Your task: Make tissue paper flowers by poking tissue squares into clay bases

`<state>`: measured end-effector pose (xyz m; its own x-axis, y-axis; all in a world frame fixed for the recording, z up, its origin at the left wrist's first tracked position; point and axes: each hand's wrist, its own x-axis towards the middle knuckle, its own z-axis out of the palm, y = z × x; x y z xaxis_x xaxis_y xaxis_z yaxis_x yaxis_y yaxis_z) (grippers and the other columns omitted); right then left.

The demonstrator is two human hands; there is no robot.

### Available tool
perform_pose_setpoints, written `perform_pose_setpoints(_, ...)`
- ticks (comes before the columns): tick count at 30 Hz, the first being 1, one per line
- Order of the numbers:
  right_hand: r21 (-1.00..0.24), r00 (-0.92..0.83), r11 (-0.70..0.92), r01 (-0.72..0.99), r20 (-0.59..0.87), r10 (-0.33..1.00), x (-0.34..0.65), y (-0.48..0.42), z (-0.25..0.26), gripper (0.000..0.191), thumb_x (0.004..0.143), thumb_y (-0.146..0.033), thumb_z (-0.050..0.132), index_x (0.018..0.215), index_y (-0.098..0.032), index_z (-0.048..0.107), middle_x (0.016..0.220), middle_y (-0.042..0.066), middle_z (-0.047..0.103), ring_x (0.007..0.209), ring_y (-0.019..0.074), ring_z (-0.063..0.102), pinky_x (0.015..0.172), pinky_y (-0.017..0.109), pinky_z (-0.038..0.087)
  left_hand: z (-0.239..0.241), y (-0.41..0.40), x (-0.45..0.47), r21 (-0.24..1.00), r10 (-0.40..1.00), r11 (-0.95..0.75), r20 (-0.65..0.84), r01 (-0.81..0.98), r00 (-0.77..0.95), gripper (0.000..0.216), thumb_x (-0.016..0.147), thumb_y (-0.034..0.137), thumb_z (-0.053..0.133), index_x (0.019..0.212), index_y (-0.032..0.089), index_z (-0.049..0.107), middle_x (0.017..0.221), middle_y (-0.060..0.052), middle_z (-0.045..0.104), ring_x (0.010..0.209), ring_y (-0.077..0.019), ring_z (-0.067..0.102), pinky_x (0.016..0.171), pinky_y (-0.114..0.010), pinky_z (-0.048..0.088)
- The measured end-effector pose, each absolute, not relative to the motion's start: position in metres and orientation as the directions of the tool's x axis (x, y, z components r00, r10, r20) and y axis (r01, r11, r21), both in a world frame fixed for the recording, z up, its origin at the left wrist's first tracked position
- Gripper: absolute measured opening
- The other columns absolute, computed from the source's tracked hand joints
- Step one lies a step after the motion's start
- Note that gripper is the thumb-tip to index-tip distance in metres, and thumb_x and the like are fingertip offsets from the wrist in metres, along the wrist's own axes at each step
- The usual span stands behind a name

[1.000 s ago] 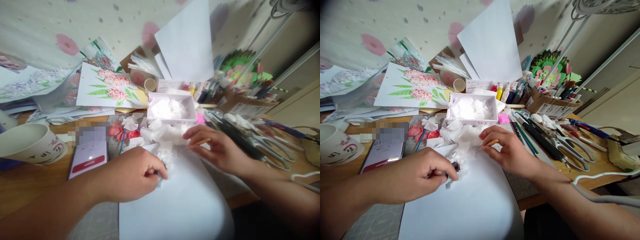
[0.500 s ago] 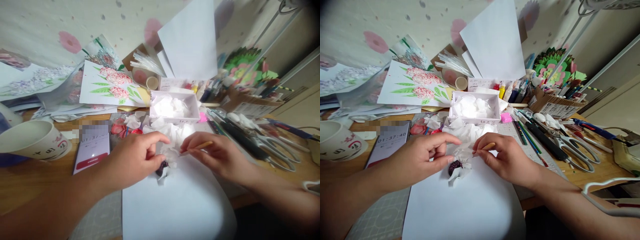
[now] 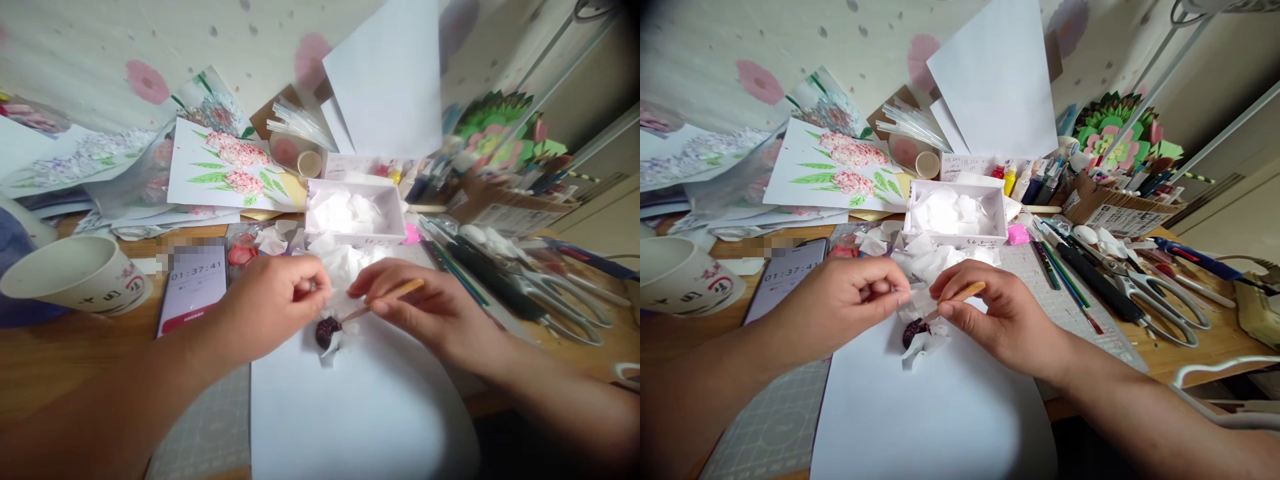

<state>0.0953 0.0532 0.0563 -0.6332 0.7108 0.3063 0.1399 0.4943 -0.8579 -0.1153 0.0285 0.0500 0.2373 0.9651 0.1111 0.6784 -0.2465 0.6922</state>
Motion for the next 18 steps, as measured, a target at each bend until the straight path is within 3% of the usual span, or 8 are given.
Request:
perform_pose_setpoints(4, -0.751, -0.693, 0.627, 0.209, 0.339, 0.637, 0.095, 0.052, 0.052, 0.004, 0.079, -0.011, 0.062, 0.078, -0.014, 0.064, 0.096, 0.011, 0.061, 0.095, 0.0175, 0.06, 0.081, 0.029, 0.049, 0.048, 0.027, -0.116, 0.552, 0.939, -0.335, 0.259, 0.764, 0.225, 0.011, 0.073, 0.02, 0.055, 0.062, 0.022, 0.058, 0.047, 0.01, 0.046, 0.045, -0.0049, 0.039, 0.047, -0.019, 0.03)
perform_pose_setpoints(11, -0.725, -0.783, 0.635, 0.265, 0.222, 0.581, 0.101, 0.047, 0.058, 0.006, 0.079, -0.011, 0.061, 0.078, -0.013, 0.066, 0.1, 0.011, 0.058, 0.093, 0.0166, 0.059, 0.08, 0.028, 0.048, 0.037, 0.024, -0.111, 0.419, 0.809, -0.573, 0.153, 0.704, 0.567, 0.014, 0.077, 0.017, 0.053, 0.068, 0.023, 0.062, 0.062, 0.008, 0.059, 0.061, -0.0085, 0.05, 0.057, -0.023, 0.031)
perform_pose_setpoints(18, -0.738, -0.773, 0.629, 0.245, 0.243, 0.586, 0.105, 0.047, 0.062, 0.004, 0.079, -0.012, 0.061, 0.078, -0.015, 0.065, 0.096, 0.01, 0.06, 0.089, 0.0171, 0.06, 0.077, 0.029, 0.049, 0.036, 0.023, -0.113, 0.301, 0.72, -0.671, 0.048, 0.677, 0.693, 0.018, 0.08, 0.017, 0.05, 0.068, 0.023, 0.061, 0.062, 0.005, 0.057, 0.062, -0.0114, 0.05, 0.058, -0.026, 0.03)
